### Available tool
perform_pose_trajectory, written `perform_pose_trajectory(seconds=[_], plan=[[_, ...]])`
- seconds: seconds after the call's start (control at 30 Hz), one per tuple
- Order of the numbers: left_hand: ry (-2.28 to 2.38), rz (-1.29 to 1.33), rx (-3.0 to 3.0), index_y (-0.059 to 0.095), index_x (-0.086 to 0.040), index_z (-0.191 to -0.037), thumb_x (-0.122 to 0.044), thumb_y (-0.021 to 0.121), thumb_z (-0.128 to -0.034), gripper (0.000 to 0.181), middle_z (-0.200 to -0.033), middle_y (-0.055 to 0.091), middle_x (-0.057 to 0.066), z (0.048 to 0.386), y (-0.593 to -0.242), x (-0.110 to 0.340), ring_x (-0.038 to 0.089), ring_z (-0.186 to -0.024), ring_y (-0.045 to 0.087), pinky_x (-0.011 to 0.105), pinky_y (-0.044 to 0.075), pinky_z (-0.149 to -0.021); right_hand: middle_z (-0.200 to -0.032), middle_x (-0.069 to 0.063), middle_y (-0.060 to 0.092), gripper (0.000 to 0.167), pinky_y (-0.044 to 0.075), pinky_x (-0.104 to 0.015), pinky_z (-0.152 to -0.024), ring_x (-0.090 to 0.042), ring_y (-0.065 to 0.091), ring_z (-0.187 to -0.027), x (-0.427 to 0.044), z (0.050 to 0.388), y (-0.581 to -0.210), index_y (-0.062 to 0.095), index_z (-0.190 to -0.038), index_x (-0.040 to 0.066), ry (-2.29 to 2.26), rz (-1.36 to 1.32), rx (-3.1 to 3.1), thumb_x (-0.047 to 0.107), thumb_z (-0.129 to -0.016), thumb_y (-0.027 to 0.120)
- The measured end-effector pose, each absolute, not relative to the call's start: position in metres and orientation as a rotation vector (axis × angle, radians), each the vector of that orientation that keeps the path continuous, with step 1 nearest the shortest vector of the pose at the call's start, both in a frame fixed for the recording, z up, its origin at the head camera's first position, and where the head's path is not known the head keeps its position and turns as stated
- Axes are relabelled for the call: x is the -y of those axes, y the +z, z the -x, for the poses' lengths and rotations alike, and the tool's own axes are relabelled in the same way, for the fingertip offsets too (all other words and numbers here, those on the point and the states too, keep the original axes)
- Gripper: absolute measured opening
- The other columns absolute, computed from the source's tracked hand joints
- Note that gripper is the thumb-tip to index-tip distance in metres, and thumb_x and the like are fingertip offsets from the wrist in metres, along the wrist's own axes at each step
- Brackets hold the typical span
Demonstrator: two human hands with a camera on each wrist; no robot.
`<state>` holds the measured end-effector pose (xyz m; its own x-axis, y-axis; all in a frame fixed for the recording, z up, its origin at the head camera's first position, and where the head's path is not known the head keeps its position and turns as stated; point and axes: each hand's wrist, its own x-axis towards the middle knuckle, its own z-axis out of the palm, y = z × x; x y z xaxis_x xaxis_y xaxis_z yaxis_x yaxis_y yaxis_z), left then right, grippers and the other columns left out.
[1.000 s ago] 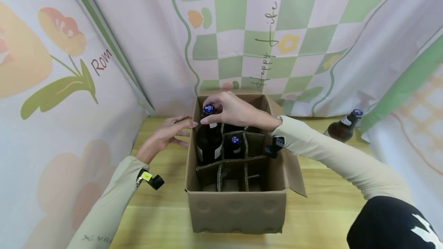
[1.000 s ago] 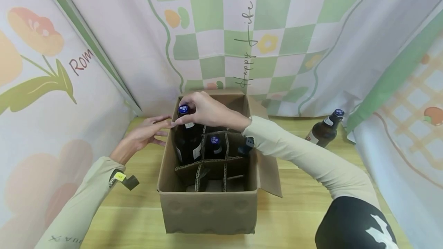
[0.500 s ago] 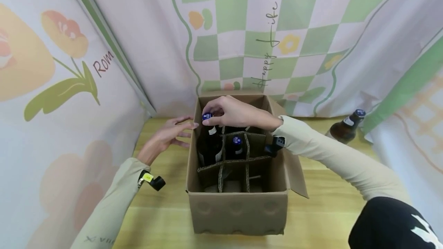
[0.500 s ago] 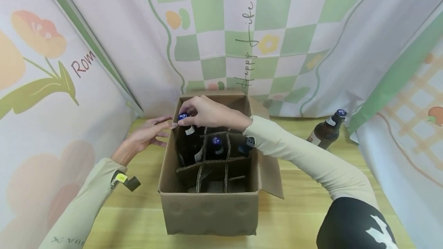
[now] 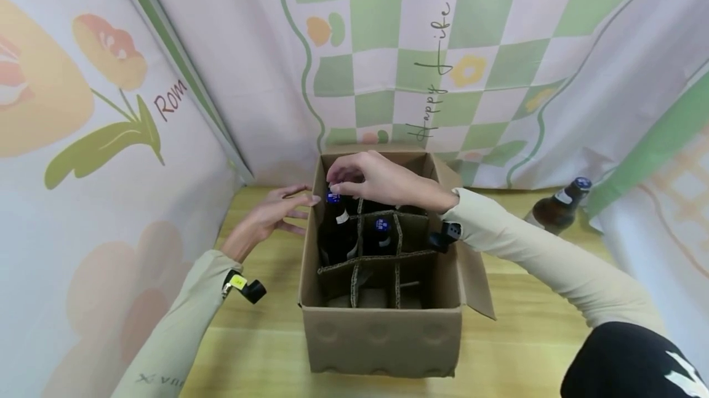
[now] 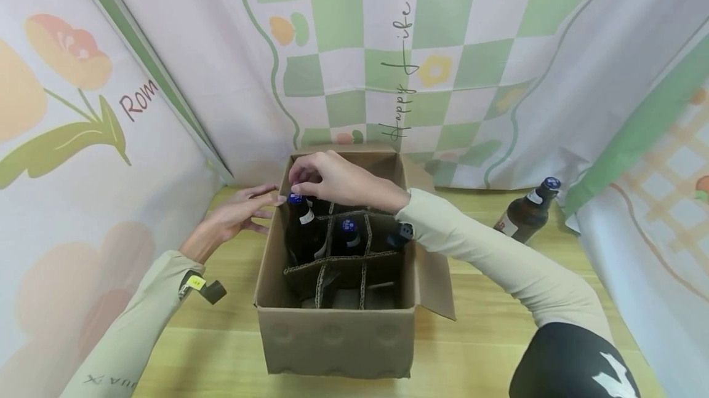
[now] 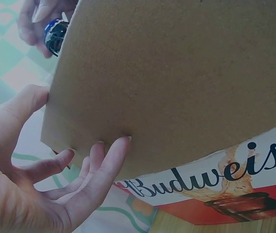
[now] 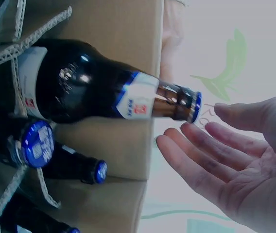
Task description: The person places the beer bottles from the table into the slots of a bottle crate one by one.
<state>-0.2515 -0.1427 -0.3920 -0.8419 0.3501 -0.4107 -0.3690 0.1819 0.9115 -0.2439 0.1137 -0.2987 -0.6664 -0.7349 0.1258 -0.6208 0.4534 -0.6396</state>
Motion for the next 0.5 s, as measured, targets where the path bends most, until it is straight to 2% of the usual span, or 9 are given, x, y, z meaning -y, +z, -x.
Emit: perform_pose_trajectory(seconds=[0.07, 0.3, 0.5], plan=[[1.711, 0.014, -1.92, 0.038, -0.016, -0.162, -0.03, 0.072, -0.0975, 0.074, -0.157, 0.049, 0.02, 0.251, -0.393, 0.143, 0.044, -0.138, 0.052, 0.047, 0.066, -0.089, -0.107, -0.003, 0.077, 0.017, 0.061, -0.034, -0.091, -0.015, 0.071, -0.097, -0.115, 0.244, -0.298, 0.073, -0.115, 0.003, -0.997, 1.19, -2.559, 0.013, -0.103, 0.068], [1.722, 0.019, -1.914, 0.039, -0.016, -0.162, -0.029, 0.071, -0.0982, 0.073, -0.157, 0.05, 0.02, 0.251, -0.392, 0.142, 0.045, -0.138, 0.051, 0.047, 0.066, -0.089, -0.102, -0.001, 0.076, 0.015, 0.06, -0.032, -0.081, -0.015, 0.068, -0.087, -0.121, 0.241, -0.297, 0.076, -0.111, 0.004, -0.963, 1.244, -2.559, 0.015, -0.103, 0.068], [1.716, 0.015, -1.925, 0.038, -0.016, -0.162, -0.03, 0.072, -0.0977, 0.074, -0.157, 0.049, 0.02, 0.252, -0.393, 0.142, 0.045, -0.138, 0.051, 0.046, 0.066, -0.088, -0.102, -0.001, 0.077, 0.012, 0.059, -0.033, -0.081, -0.012, 0.067, -0.086, -0.132, 0.238, -0.296, 0.076, -0.109, 0.007, -0.957, 1.255, -2.594, 0.014, -0.102, 0.069]])
